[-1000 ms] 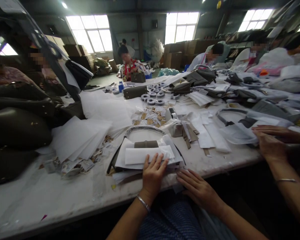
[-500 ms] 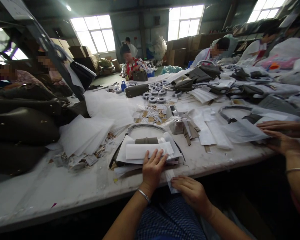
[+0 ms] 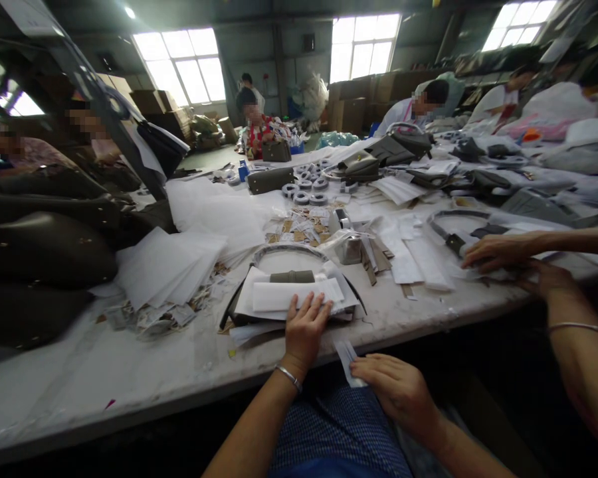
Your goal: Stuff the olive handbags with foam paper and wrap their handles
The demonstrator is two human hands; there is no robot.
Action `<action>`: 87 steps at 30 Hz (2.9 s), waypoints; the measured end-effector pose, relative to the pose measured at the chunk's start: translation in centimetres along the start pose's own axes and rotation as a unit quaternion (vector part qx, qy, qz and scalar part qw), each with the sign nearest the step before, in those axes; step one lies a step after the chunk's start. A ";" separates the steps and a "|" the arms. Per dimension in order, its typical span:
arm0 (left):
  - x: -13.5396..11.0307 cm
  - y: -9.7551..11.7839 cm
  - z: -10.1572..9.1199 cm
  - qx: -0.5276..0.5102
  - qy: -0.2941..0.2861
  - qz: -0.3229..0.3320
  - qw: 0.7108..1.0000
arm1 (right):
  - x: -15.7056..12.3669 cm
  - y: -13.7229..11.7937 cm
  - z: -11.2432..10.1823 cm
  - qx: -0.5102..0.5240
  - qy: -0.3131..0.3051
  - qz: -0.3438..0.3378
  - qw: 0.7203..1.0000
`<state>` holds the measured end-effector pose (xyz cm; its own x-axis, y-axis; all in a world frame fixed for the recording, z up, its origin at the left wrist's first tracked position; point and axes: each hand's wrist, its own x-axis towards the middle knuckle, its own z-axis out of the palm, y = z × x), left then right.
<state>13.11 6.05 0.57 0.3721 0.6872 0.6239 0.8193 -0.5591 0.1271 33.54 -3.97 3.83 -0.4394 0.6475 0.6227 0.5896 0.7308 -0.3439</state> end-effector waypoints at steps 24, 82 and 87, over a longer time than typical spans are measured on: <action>0.0 0.2 0.5 -0.057 0.049 -0.017 0.997 | 14.8 11.4 4.2 0.007 -0.126 0.131 0.983; -0.1 -0.8 2.0 -0.034 0.072 0.015 0.997 | 18.8 17.3 -7.0 0.025 -0.004 0.400 0.916; 0.0 -0.8 2.3 -0.030 0.107 0.017 0.994 | 22.3 22.0 -3.5 0.110 0.007 0.492 0.864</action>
<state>13.44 7.59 -1.27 0.2922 0.5565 0.7778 0.7775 -0.6118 0.1456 39.05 25.82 12.61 0.2096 0.9770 -0.0391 0.5295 -0.1470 -0.8354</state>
